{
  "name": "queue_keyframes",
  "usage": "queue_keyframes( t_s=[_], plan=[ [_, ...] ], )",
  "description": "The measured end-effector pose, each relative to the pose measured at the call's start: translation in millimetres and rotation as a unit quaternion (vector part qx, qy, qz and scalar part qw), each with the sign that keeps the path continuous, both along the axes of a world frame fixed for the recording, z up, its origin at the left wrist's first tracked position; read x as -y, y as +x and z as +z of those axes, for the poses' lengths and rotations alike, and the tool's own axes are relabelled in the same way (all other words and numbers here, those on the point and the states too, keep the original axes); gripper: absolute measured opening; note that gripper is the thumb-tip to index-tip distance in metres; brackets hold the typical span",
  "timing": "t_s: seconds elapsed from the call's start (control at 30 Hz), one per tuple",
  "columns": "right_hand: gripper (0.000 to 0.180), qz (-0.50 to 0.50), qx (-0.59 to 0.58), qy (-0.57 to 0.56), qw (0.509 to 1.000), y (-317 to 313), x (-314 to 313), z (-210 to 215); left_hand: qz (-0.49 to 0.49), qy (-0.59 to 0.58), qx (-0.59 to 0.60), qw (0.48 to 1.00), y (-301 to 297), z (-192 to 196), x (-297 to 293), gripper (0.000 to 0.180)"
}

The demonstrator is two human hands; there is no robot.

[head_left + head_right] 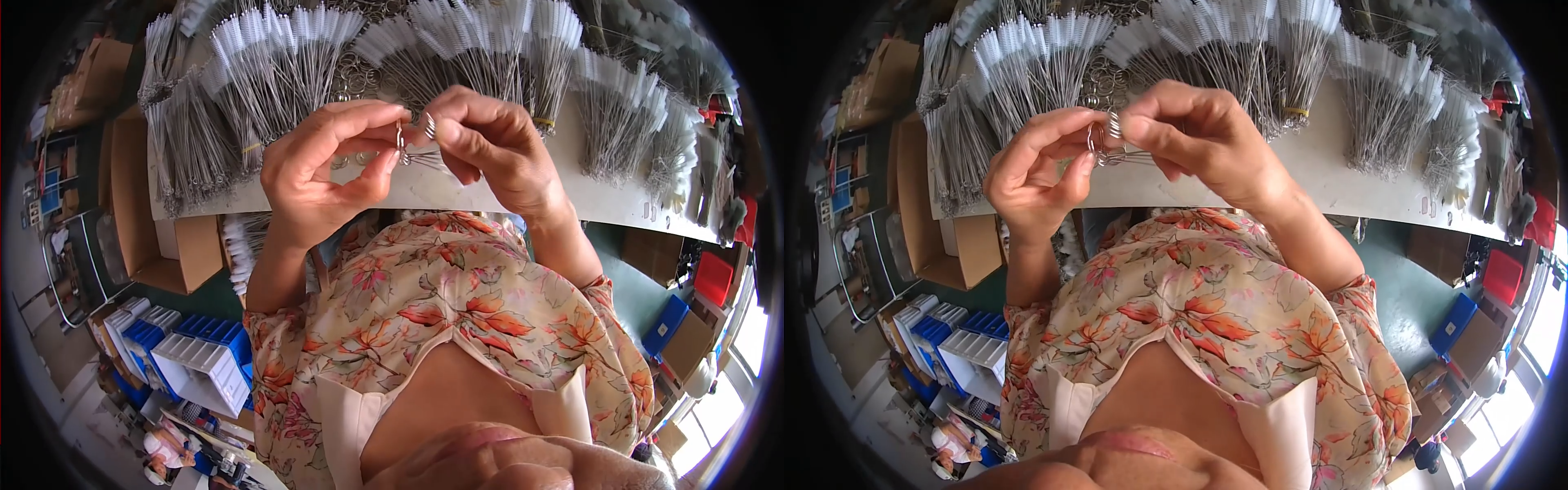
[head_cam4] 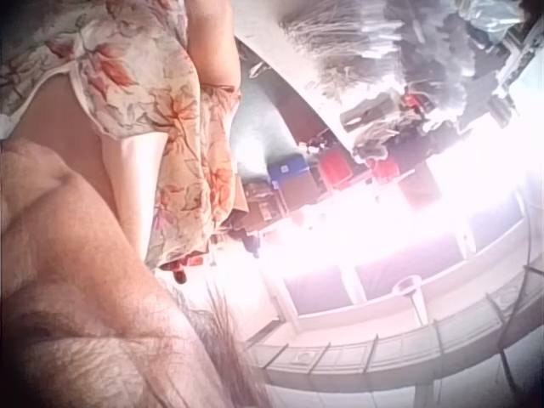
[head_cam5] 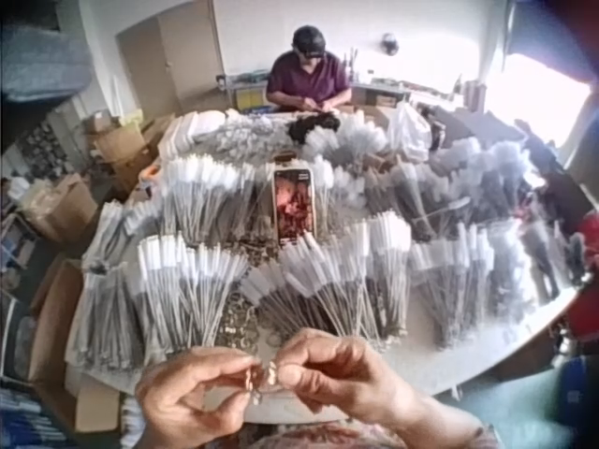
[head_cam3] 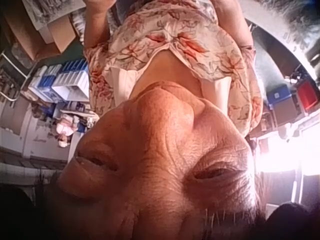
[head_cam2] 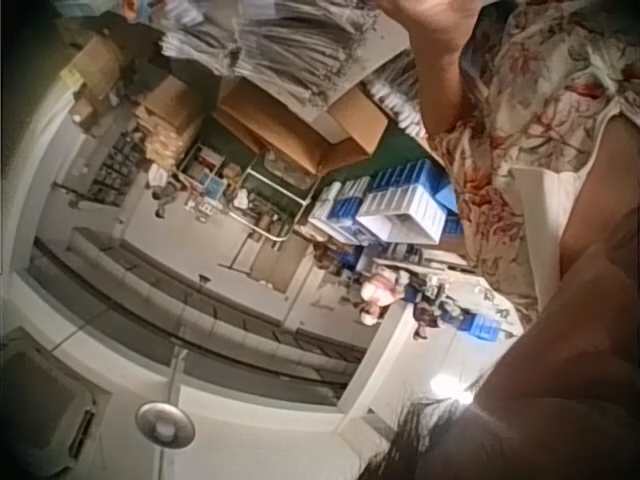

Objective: The recorder is assembling small cleaning brushes by attaching metal rings to wire handles.

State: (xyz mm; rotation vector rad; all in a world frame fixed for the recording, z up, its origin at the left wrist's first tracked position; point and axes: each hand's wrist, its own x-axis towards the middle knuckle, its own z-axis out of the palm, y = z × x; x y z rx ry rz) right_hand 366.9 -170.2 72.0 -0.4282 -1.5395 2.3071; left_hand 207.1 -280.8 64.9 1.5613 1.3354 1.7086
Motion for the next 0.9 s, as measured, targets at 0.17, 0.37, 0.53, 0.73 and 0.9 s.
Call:
queue_keyframes(
  t_s=[0.17, 0.37, 0.53, 0.73, 0.9],
  plan=[
    [0.015, -0.07, 0.018, 0.107, 0.992, -13, 4, 16, 0.081, 0.057, -0.121, 0.988, -3, 13, -7, 0.03],
    [0.012, -0.062, 0.025, 0.141, 0.988, -18, -1, 22, 0.062, 0.031, -0.122, 0.99, -16, 24, -13, 0.03],
    [0.011, -0.075, 0.043, 0.153, 0.984, -18, -1, 16, 0.032, -0.058, -0.105, 0.992, -16, 41, -18, 0.025],
    [0.011, -0.059, 0.039, 0.087, 0.994, -15, -7, 10, 0.021, -0.074, -0.24, 0.968, -24, 40, -22, 0.01],
    [0.012, -0.045, 0.013, 0.085, 0.995, -9, -7, 0, -0.083, -0.198, 0.2, 0.956, -21, 18, -17, 0.016]
  ],
)
